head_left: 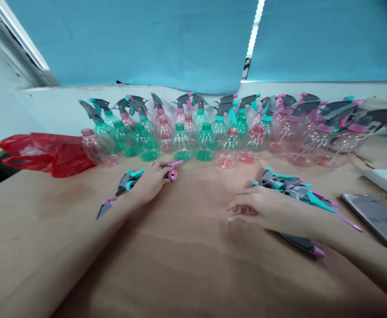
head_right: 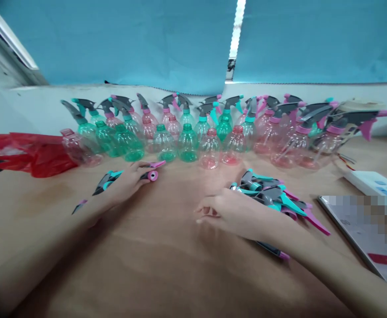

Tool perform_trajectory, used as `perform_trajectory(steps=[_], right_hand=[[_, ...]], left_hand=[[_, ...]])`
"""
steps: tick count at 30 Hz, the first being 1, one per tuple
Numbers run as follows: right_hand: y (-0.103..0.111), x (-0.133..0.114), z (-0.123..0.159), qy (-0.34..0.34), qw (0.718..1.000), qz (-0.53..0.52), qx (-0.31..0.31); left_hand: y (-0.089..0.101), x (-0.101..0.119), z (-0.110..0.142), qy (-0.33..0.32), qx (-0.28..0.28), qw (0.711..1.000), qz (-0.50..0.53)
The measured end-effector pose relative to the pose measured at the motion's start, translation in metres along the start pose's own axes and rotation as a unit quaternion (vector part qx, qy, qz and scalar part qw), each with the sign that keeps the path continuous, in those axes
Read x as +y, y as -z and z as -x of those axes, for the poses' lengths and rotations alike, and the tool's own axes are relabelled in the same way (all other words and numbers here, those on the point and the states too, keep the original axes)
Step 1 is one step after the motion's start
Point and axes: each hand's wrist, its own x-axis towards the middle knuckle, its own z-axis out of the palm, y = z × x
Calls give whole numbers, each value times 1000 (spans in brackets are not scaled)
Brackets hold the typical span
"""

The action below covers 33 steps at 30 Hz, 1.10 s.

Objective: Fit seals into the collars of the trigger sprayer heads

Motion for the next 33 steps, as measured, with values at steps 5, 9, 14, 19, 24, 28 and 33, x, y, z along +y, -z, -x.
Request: perform_trajectory(steps=[5, 9, 14, 19, 24, 28, 33], right_hand=[[-7, -1, -5, 15, 1000, -16, 2], [-4, 2, -5, 22, 999, -22, 45], [-1, 0, -3, 28, 997, -26, 65], [2, 8, -2, 17, 998, -23, 47], [11, 17, 1, 7, 998, -26, 62], [15, 20, 2, 2, 997, -26, 68], [19, 17, 5, 9, 994, 4, 107]], left_hand=[[4, 37, 5, -27, 7, 999, 33], [7, 86, 19, -77, 19, 992, 95], [-12, 131, 27, -140, 33, 971, 191], [-31, 141, 20, -148, -8, 965, 215], [-37, 143, 11, -173, -19, 966, 190], [-38, 148, 6, -186, -75, 964, 175], [-36, 147, 8, -165, -13, 960, 224]])
